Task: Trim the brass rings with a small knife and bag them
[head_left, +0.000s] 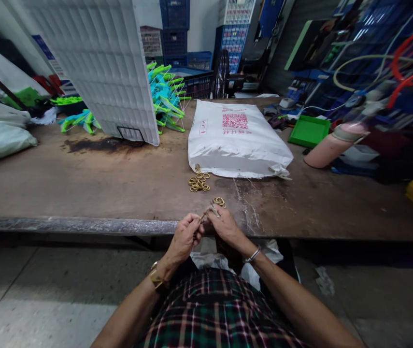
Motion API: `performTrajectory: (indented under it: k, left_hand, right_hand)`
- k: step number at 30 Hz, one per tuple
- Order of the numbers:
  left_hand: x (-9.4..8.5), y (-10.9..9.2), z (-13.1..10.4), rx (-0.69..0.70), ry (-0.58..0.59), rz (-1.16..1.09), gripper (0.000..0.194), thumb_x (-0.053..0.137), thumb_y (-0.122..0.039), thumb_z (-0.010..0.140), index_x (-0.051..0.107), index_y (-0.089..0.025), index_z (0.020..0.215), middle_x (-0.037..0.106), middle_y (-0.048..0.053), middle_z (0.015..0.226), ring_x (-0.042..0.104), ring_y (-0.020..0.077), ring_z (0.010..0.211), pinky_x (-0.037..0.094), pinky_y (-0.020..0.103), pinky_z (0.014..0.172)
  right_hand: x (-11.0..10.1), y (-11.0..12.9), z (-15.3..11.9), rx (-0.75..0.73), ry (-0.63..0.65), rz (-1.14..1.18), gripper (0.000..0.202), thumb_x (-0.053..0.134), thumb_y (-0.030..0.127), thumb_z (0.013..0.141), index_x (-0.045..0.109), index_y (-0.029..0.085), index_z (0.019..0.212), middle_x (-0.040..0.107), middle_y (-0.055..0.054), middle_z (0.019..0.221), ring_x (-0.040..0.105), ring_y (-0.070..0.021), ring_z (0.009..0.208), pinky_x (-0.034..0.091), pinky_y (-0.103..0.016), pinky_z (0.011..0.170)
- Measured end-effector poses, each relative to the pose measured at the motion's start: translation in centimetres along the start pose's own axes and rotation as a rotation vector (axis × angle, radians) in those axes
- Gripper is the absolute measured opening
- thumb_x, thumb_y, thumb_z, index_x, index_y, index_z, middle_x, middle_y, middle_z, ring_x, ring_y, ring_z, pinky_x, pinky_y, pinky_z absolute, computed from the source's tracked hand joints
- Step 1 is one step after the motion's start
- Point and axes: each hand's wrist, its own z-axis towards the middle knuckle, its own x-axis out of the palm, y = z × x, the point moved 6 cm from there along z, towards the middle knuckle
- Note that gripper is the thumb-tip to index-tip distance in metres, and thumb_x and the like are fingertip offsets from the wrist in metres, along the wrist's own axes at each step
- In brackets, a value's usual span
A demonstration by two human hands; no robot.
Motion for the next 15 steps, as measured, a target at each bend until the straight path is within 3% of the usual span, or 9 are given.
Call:
performTrajectory:
  k: [6, 15]
  left_hand:
    - [-0.6, 0.0, 0.2, 0.033, -0.076, 0.05, 0.036, 0.058, -0.051, 0.073, 0.047, -0.017, 0.077, 0.049, -0.005, 0.059, 0.038, 0.0029, 0.042, 0.024, 0.014, 0.037]
    - [-1.0, -0.1, 0.3, 0.067, -0.107, 0.144, 0.04, 0.056, -0.055, 0.071, 0.046, -0.017, 0.077, 0.049, -0.005, 0.058, 0.038, 0.0038, 0.043, 0.024, 0.016, 0.039]
  right_hand:
    - [0.9, 0.5, -1.3, -0.174, 0.13, -0.492, 0.014, 0.039, 0.015, 0.076, 0.052, 0.018, 0.077, 0.057, -0.003, 0.066, 0.045, -0.0129, 0.058, 0.028, -0.025, 0.057]
    - [1.5, 0.6, -1.4, -0.139, 0.218, -0.698, 0.022, 0.038, 0.015, 0.077, 0.056, 0.017, 0.089, 0.064, -0.006, 0.077, 0.053, -0.0153, 0.066, 0.026, -0.027, 0.059]
